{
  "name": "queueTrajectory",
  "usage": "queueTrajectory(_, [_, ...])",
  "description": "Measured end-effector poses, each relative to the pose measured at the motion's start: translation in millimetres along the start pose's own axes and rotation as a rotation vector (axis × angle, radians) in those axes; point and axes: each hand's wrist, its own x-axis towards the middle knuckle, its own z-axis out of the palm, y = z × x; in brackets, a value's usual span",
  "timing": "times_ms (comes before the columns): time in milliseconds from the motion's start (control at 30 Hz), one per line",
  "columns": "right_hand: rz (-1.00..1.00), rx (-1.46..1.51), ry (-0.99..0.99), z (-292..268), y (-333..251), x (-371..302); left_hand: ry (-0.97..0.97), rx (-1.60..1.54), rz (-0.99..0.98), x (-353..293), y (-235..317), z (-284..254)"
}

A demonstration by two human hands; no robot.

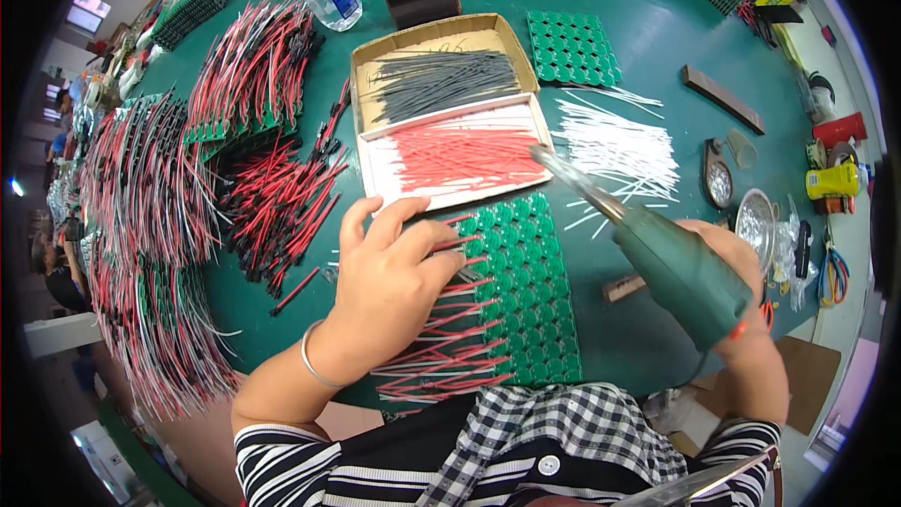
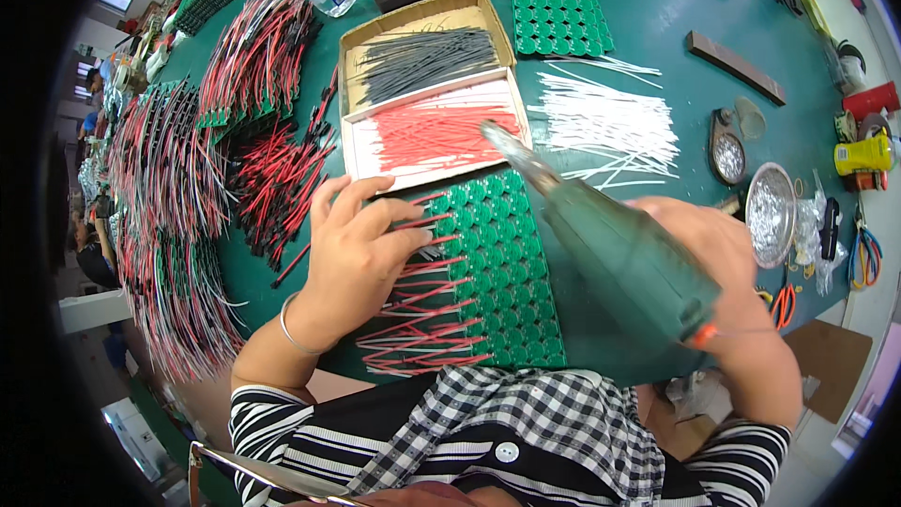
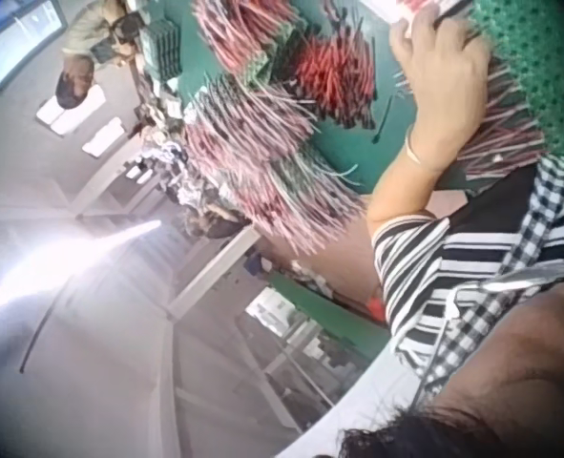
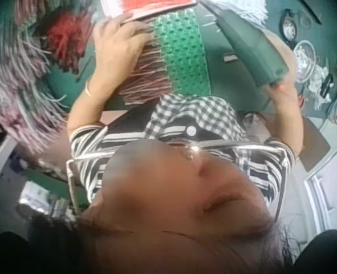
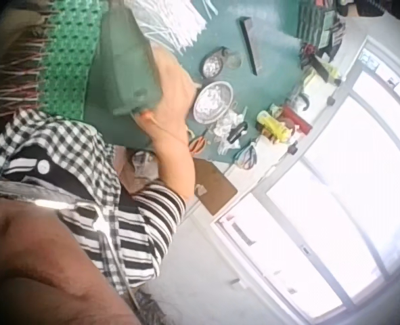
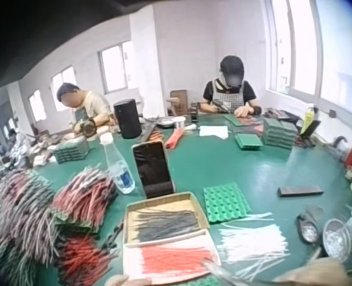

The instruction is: The person secures wires to circuit boards using a hot glue gun.

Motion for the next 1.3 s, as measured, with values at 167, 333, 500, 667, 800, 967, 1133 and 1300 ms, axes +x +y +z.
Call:
queueTrajectory(167, [-0.049, -0.039, -0.181, -22.6, -2.7, -6.8, 0.027, 0.205, -0.043, -1.1, -1.4, 16.1])
queueTrajectory(333, [0.295, 0.301, 0.11, 45.3, 2.2, -63.1, 0.063, 0.226, 0.0, 6.0, -9.7, 27.7])
queueTrajectory(500, [0.426, 0.859, 0.315, 78.3, -10.5, -53.2, 0.081, 0.275, 0.022, 8.8, -17.4, 29.5])
queueTrajectory(667, [0.366, 0.632, 0.137, 79.6, -11.9, -56.6, 0.062, 0.26, 0.012, 4.0, -16.6, 26.9])
queueTrajectory(800, [0.322, 0.555, 0.067, 79.9, -8.2, -57.6, 0.074, 0.228, 0.015, 1.7, -16.7, 27.8])
queueTrajectory(967, [0.401, 0.399, 0.01, 84.8, -10.4, -56.9, 0.06, 0.216, 0.015, 0.7, -18.3, 28.6])
queueTrajectory(1133, [0.3, 0.199, 0.064, 93.0, -5.4, -61.5, 0.045, 0.201, 0.016, 1.5, -18.2, 26.1])
queueTrajectory(1300, [0.267, 0.193, 0.04, 93.1, -6.5, -58.1, 0.038, 0.19, 0.013, 2.1, -19.1, 25.8])
